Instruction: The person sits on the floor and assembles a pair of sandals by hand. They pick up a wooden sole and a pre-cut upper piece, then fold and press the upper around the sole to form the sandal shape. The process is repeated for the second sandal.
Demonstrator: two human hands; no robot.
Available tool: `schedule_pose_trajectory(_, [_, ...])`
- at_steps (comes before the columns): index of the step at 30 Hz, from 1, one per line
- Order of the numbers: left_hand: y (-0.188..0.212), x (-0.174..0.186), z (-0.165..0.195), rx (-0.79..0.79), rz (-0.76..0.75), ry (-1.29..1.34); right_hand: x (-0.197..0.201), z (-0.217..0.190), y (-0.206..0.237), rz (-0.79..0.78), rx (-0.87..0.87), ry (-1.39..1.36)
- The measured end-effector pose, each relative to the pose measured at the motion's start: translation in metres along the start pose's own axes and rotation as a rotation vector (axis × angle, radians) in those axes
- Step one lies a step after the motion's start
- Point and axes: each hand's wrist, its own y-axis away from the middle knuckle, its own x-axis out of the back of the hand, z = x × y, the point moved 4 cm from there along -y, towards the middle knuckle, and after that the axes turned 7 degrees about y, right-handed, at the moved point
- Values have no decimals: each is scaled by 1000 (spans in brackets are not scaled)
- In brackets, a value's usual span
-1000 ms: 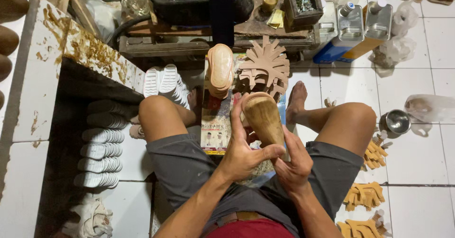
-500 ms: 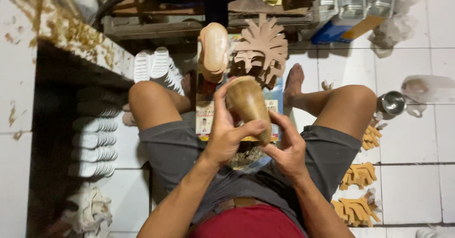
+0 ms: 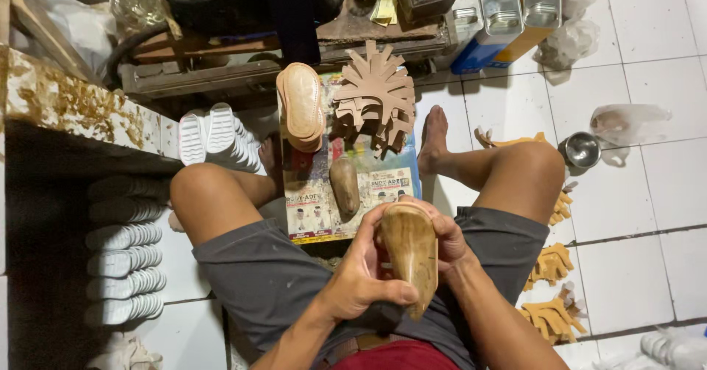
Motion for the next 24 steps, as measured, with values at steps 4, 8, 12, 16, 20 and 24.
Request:
schedule_pose_trajectory(4, [-8,5,3,-70,-19,-5,3,-7,-6,91,-37,86])
schedule_pose_trajectory(8, [-14,18,4,-47,14,29,1,-11,-19,112,-93,137])
schedule_pose_trajectory(12, [-18,26,15,-108,58,58,-1,-9,-40,152,-155,213])
schedule_pose_trajectory(16, [-27,46,35,-228,174,131,13,-30,-76,258,-411,575])
schedule_pose_trajectory(20, [-38,70,40,-229,258,79,30,-97,-147,196,-238,1857])
schedule_pose_trajectory(24, [-62,76,29,-233,261,-31,29,-144,-211,132,158,2612])
